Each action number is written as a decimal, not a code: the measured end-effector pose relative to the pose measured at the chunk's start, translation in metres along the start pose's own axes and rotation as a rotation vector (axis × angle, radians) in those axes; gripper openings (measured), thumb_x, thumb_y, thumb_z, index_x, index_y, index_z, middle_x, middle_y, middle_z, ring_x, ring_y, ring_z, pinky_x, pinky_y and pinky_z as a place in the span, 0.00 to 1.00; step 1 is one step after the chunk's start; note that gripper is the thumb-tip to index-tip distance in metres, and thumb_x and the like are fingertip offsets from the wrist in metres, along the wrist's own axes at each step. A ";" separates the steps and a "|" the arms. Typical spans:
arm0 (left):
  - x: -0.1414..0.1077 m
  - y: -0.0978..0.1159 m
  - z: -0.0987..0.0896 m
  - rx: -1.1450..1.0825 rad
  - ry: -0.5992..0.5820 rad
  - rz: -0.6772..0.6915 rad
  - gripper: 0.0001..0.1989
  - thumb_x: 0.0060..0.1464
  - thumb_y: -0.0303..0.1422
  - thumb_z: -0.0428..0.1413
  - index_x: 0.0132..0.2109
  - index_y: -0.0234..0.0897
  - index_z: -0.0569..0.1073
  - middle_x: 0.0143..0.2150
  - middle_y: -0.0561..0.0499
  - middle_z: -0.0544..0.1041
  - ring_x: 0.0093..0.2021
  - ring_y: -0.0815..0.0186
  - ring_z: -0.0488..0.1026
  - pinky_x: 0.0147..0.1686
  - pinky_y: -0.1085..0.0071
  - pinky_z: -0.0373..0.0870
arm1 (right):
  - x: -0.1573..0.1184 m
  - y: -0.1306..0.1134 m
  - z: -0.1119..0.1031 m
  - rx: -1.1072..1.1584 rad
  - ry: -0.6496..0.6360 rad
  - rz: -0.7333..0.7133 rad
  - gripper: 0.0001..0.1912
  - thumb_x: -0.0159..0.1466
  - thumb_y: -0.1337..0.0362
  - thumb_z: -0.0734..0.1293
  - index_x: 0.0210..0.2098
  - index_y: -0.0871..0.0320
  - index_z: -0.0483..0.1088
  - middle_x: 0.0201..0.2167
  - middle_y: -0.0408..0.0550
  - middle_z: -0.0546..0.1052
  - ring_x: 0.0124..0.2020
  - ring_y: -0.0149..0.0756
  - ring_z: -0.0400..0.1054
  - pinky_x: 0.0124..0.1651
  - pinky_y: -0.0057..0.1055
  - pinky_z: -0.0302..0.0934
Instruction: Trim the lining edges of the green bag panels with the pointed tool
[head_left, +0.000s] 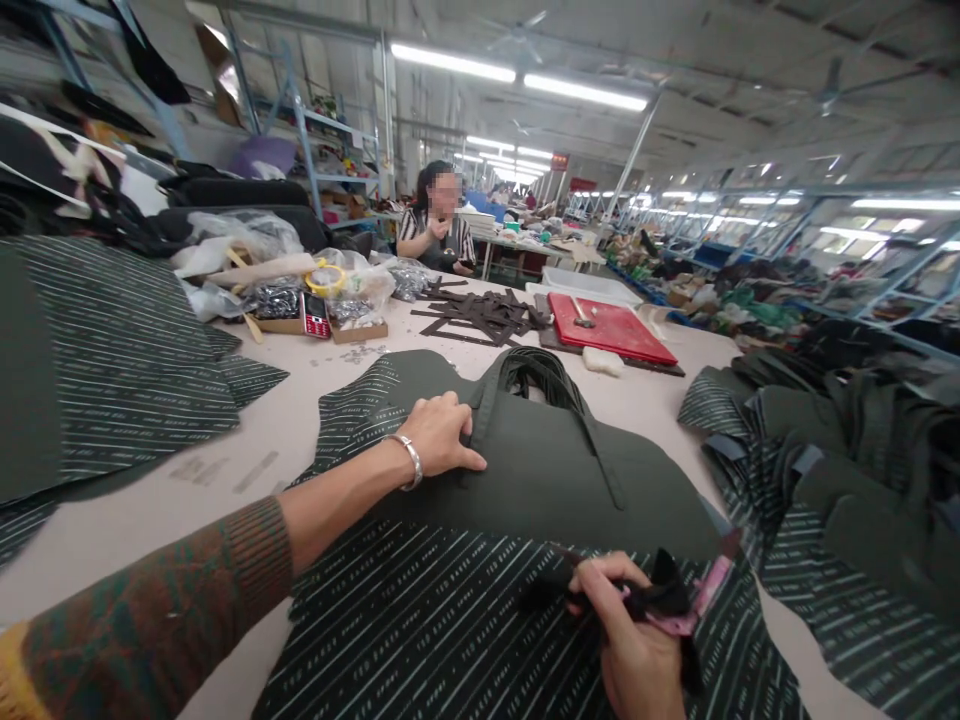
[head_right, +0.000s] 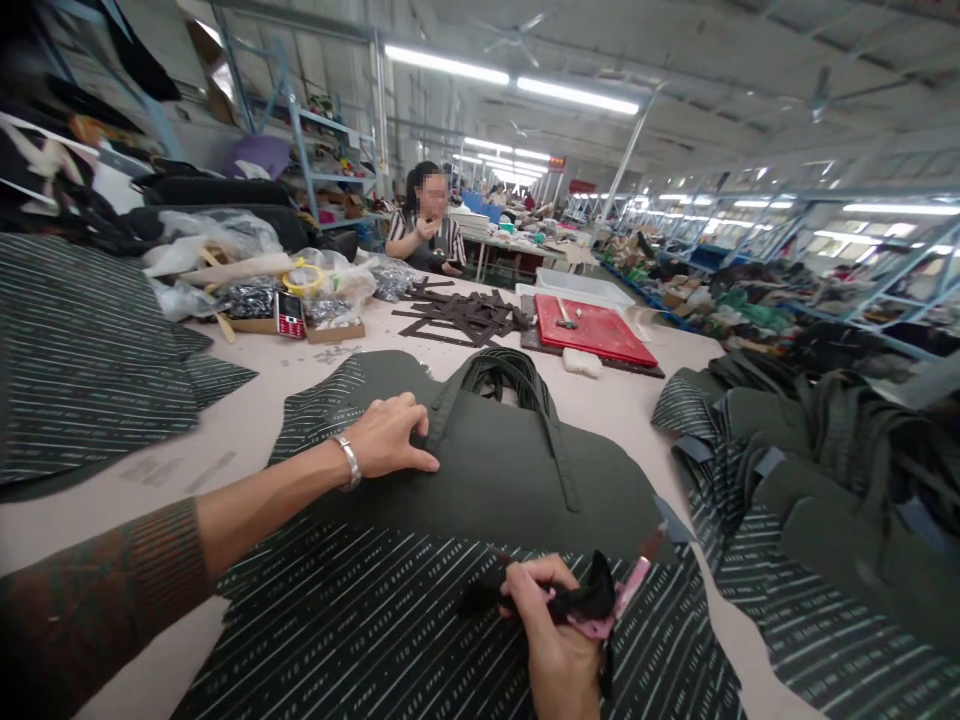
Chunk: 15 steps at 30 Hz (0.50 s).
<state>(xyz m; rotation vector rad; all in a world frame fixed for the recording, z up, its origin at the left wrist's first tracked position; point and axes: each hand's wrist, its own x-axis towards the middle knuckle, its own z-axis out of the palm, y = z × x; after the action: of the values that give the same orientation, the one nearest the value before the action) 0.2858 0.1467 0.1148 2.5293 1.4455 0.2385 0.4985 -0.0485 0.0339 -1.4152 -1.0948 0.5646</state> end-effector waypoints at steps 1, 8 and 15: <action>-0.007 -0.001 -0.003 -0.025 -0.033 0.011 0.20 0.49 0.49 0.63 0.39 0.36 0.74 0.43 0.46 0.73 0.42 0.59 0.70 0.46 0.59 0.66 | -0.001 -0.006 -0.002 -0.031 -0.018 -0.027 0.18 0.63 0.52 0.70 0.22 0.56 0.73 0.21 0.42 0.73 0.24 0.33 0.69 0.30 0.27 0.65; -0.054 -0.030 -0.041 -0.324 -0.280 0.047 0.14 0.42 0.40 0.65 0.28 0.40 0.68 0.24 0.58 0.68 0.28 0.66 0.65 0.29 0.72 0.60 | -0.016 -0.040 0.010 -0.086 -0.060 -0.110 0.16 0.63 0.54 0.70 0.23 0.55 0.74 0.22 0.41 0.74 0.26 0.32 0.69 0.31 0.24 0.64; -0.098 -0.089 -0.064 -0.844 -0.485 -0.159 0.26 0.34 0.43 0.68 0.42 0.34 0.78 0.30 0.50 0.82 0.28 0.63 0.77 0.30 0.68 0.72 | -0.041 -0.011 0.050 0.021 -0.105 0.001 0.18 0.63 0.53 0.69 0.21 0.56 0.69 0.16 0.38 0.66 0.18 0.30 0.61 0.22 0.26 0.57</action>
<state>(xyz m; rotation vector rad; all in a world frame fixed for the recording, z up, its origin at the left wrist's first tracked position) 0.1469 0.1125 0.1498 1.6340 1.0357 0.1456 0.4348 -0.0602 0.0246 -1.3802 -1.1681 0.6552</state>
